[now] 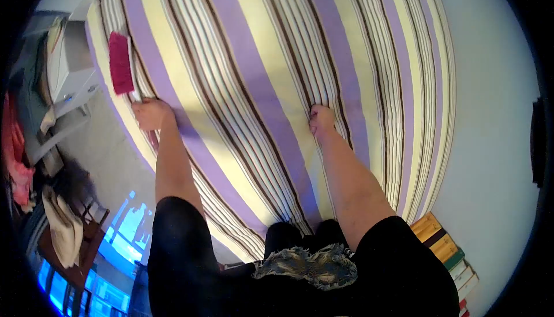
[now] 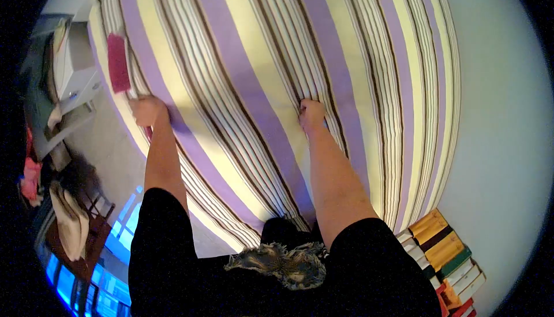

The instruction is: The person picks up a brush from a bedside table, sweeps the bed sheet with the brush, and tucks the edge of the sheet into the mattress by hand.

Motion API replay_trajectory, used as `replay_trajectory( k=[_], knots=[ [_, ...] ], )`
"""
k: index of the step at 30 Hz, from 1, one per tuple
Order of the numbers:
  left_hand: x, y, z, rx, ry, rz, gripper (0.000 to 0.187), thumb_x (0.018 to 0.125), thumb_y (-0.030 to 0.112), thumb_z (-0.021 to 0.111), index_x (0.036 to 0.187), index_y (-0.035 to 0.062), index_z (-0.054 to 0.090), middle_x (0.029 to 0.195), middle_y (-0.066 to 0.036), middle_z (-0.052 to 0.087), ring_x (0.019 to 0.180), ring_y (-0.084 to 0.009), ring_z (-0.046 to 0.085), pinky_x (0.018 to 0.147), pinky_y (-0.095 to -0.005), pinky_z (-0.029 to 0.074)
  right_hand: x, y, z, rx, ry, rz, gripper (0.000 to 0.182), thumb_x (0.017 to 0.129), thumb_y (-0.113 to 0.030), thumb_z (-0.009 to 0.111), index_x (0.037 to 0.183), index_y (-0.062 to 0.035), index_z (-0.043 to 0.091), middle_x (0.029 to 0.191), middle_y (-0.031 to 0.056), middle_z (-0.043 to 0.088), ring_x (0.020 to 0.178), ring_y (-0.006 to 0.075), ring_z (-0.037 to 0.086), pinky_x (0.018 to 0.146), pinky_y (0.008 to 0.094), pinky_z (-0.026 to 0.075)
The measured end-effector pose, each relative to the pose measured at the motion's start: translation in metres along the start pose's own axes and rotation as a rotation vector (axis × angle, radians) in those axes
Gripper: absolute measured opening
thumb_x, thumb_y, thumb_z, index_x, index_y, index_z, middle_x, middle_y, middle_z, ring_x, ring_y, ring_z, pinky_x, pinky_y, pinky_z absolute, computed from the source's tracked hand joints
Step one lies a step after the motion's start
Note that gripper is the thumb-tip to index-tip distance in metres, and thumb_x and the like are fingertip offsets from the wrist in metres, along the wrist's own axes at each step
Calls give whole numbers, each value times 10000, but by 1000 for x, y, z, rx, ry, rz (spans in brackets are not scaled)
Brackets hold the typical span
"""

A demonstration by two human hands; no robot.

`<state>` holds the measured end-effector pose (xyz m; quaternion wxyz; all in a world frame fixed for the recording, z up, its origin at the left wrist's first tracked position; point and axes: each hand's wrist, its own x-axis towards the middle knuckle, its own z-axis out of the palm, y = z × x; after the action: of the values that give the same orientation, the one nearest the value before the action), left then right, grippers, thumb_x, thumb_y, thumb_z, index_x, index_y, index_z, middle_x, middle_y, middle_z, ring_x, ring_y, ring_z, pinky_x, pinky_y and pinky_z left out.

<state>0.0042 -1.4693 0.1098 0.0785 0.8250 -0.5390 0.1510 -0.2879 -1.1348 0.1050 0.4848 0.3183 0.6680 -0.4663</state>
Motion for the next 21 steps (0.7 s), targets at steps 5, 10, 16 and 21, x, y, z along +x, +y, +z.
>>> replay_trajectory(
  k=[5,10,16,21],
  knots=[
    [-22,18,-34,-419,-288,73,286,931,243,429,995,-14,535,916,-233,639,871,-391,628,737,-532,466,10,-4,-2,34,39,-76,221,698,-59,542,559,-125,383,459,7,294,318,145,259,316,309,169],
    [-214,64,-119,-1165,-713,456,283,943,195,419,980,-3,619,954,-188,653,887,-316,649,736,-418,516,29,12,-10,-56,-80,-80,219,764,-155,534,590,-141,402,472,7,297,338,145,283,320,332,218],
    [-259,108,-188,-734,-1183,587,319,934,299,447,957,44,638,889,-181,660,828,-365,647,717,-475,508,32,17,25,84,92,-428,225,779,-172,542,588,-180,423,476,-41,331,356,115,280,321,285,256],
    [-187,-33,-102,-623,-607,422,420,946,348,354,886,60,653,837,-187,666,777,-379,652,680,-493,511,14,11,-5,-42,-113,-26,305,731,-62,486,544,-183,278,461,-33,239,332,122,189,331,291,148]
  ],
)
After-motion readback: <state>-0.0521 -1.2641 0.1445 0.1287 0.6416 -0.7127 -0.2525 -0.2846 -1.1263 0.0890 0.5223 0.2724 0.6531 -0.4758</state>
